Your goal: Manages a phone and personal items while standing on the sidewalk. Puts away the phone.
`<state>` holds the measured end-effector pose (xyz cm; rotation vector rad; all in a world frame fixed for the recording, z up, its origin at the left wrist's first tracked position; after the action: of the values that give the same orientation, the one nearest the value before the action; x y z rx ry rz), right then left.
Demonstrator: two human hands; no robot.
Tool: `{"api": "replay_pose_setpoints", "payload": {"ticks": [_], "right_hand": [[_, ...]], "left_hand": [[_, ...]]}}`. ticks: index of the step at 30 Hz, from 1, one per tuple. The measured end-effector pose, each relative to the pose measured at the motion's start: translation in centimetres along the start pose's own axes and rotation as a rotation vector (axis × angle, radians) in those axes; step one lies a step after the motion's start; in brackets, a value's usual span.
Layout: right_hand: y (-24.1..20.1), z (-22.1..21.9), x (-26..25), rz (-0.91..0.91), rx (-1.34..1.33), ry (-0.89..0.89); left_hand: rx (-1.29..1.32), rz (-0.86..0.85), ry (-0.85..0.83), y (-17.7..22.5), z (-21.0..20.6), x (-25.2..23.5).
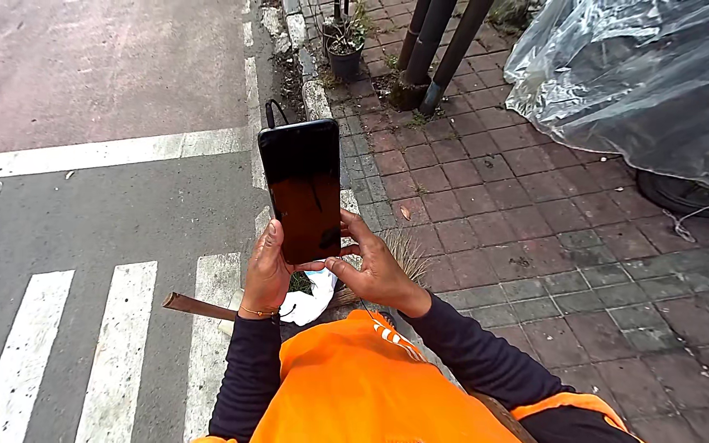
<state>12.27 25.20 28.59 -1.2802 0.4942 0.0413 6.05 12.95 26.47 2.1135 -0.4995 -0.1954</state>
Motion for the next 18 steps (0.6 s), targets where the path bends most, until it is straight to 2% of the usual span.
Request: {"api": "replay_pose_setpoints", "payload": {"ticks": [18], "right_hand": [[-0.5,0.2,-1.4,0.041,0.044,0.08]], "left_hand": [[0.007,-0.001,-0.011,0.1,-0.3,-1.0]]}}
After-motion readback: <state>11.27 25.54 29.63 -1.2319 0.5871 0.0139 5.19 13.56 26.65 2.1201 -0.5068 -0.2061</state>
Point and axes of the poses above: each hand's wrist, its own x-axis away from the middle knuckle, its own z-axis out of the back of the hand, y = z × x, the point moved 9 cm from there along -x, towards the middle knuckle, and after that the axes turned 11 degrees about y, right-handed, at the moved point
